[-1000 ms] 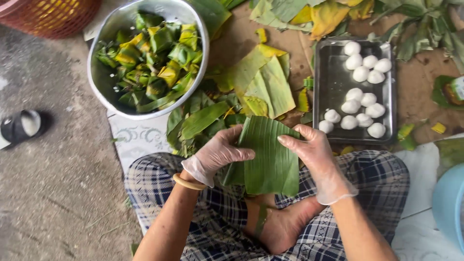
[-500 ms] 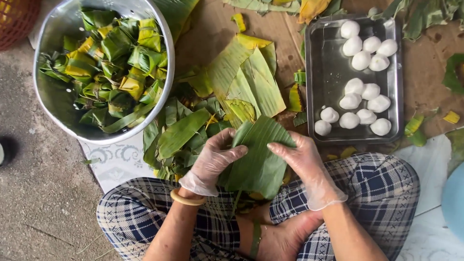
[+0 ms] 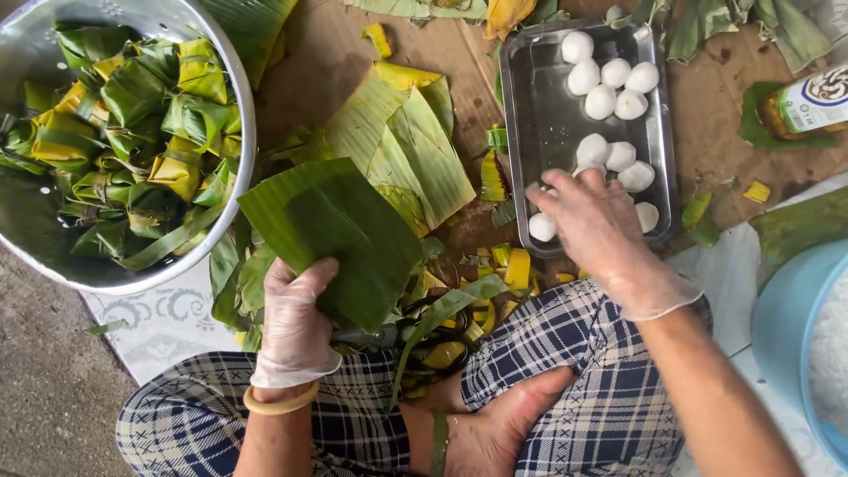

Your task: Trimming banana leaves and wrapping white dough balls inside them.

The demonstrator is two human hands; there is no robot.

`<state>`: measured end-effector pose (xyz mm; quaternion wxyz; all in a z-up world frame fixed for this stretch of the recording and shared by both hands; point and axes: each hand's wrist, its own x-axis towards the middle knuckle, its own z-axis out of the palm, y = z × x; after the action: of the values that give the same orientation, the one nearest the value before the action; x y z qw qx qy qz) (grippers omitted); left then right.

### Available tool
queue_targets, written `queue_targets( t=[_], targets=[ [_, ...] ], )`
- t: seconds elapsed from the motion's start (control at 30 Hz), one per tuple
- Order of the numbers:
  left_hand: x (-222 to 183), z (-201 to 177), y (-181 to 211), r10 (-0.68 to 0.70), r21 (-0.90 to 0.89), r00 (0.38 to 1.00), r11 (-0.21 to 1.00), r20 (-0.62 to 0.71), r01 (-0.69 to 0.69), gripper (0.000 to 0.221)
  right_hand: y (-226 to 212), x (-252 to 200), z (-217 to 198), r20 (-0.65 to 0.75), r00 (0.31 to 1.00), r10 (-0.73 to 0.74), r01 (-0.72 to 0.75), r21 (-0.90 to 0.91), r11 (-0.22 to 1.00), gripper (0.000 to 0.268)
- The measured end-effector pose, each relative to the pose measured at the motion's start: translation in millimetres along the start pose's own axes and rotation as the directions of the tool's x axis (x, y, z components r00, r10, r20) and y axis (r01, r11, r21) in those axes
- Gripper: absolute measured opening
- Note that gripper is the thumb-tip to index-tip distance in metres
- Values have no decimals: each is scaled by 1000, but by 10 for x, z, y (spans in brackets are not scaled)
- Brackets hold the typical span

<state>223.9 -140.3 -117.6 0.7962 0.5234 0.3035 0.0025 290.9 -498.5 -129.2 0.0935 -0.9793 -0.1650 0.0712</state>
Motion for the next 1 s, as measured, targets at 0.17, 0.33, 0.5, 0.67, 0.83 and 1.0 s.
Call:
queue_targets(
  t=[0.17,0.33,0.5,0.67,0.83,1.0],
  targets=[
    [-46,112,-48,-39,-10,999,999,-20,38,29,576,191,541,111,974,-197,225,-375,899,18],
    [-61,244,-34,-55,0,998,998,29,55,29,713,441,420,80,995,-54,75,-286,955,29],
    [-32,278,-58,-83,2,995,997,51,83,27,937,730,555,-16,998,63,-65,-300,952,41],
    [-3,232,-25,-217,-26,946,973,240,230,24,807,902,334,-38,998,56,-63,-254,965,70],
    [-7,274,-9,-246,-13,941,967,233,256,28,840,878,315,-110,993,33,-45,-111,993,58],
    [9,264,-31,-257,-38,930,960,262,276,25,728,849,214,-189,982,20,-41,-107,993,68]
  ],
)
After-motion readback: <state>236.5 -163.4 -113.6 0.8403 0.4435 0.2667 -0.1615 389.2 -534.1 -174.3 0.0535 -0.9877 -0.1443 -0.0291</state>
